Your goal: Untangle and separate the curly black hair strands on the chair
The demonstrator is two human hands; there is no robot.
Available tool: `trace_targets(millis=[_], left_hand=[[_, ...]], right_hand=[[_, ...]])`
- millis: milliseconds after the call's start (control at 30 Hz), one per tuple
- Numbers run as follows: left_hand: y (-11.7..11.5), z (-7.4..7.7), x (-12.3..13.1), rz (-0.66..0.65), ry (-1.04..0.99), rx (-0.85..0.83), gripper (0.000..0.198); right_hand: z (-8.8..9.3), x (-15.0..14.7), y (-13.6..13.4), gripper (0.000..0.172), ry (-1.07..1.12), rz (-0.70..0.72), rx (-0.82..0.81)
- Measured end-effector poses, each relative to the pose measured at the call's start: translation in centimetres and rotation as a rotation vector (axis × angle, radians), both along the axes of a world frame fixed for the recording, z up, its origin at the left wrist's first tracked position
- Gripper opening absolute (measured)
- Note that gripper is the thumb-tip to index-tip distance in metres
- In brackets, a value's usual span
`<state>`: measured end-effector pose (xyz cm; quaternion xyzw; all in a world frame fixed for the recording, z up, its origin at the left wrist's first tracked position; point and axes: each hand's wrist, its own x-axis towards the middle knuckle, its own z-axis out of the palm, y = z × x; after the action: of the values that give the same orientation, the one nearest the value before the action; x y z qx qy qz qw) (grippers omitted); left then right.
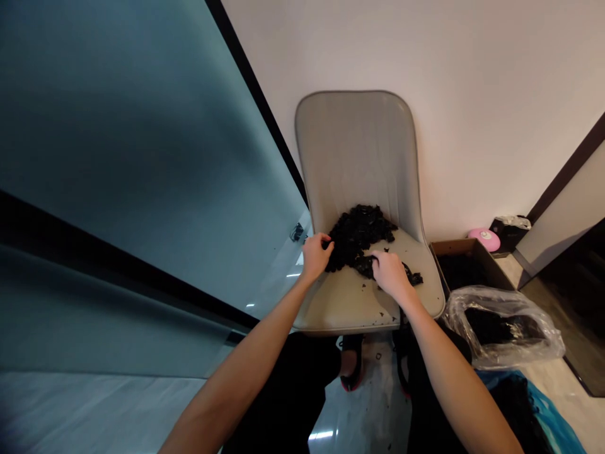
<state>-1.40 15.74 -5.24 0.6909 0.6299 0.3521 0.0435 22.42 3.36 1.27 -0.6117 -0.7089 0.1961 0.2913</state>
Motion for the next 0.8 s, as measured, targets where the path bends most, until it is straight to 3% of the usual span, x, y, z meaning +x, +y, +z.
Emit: trace_targets(millis=[233, 400, 500, 600, 733, 800], left_hand=[[-0.7, 0.4, 1.3, -0.062, 0.168, 0.005, 0.012], [-1.5, 0.0, 0.5, -0.069, 0.217, -0.015, 0.017], [-1.8, -0.2, -0.1, -0.046, 0.212, -0.04, 0.018], [-1.8, -0.2, -0.6, -0.028, 0.194, -0.073, 0.019], [-1.7, -0.1, -0.7, -0.026, 0.179, -0.105, 0.02], [-1.7, -0.1, -0.5, -0.034, 0.187, -0.114, 0.02]], right_hand=[[2.1, 1.3, -0.3, 0.039, 0.429, -0.266, 0.438], [2.0, 4.3, -0.6, 0.04, 0.414, -0.356, 0.57], [0.6, 5.8, -0.4, 0.037, 0.179, -0.257, 0.377], [-1.2, 6.3, -0.6, 0.039, -0.172, -0.075, 0.005], [-3.0, 6.0, -1.1, 0.099, -0.402, 0.07, -0.388], [-3.4, 5.8, -1.2, 0.103, -0.471, 0.075, -0.441]])
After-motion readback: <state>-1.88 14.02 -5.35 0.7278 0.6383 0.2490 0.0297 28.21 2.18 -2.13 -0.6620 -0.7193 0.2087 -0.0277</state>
